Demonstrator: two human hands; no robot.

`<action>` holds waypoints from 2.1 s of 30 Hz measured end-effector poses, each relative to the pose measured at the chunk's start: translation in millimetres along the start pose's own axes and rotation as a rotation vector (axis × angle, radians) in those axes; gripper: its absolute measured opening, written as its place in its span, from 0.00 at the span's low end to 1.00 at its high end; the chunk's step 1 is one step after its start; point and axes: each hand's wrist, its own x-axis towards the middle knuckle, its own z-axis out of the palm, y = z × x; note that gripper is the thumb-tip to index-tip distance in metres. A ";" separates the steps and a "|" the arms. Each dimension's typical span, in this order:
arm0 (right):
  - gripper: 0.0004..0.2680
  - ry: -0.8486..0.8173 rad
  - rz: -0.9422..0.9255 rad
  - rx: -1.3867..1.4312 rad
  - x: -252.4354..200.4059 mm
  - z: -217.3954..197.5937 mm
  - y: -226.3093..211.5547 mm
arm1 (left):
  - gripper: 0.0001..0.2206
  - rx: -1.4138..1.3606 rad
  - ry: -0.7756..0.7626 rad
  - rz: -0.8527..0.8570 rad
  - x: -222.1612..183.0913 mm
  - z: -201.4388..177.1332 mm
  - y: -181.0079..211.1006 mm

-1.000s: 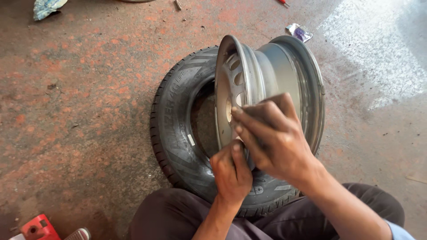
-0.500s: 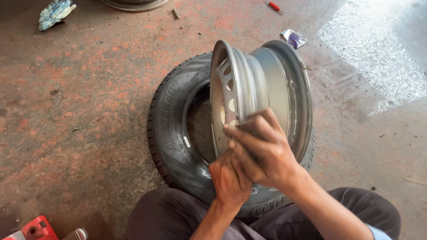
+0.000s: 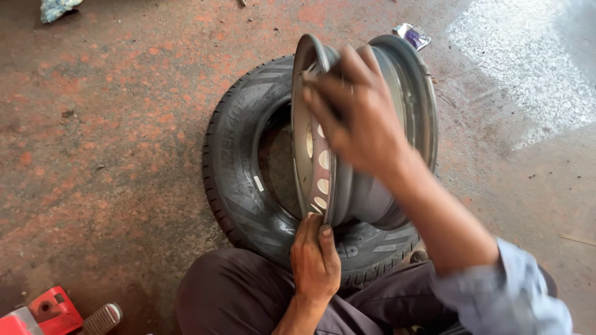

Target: The person sands the outer and inner edges of a metal vehicle rim using a piece of sandpaper while holding the rim steady by hand.

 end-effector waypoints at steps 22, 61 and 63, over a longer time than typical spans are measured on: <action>0.07 0.010 -0.042 0.078 -30.1 -9.9 -34.4 | 0.22 -0.105 0.055 0.123 13.7 -0.7 -1.0; 0.17 0.049 0.420 0.158 -51.9 -16.7 -72.2 | 0.20 -0.148 -0.017 0.130 20.4 -1.9 3.4; 0.17 0.092 0.449 0.174 -51.5 -12.1 -71.1 | 0.21 -0.084 0.018 0.211 23.2 -2.1 6.5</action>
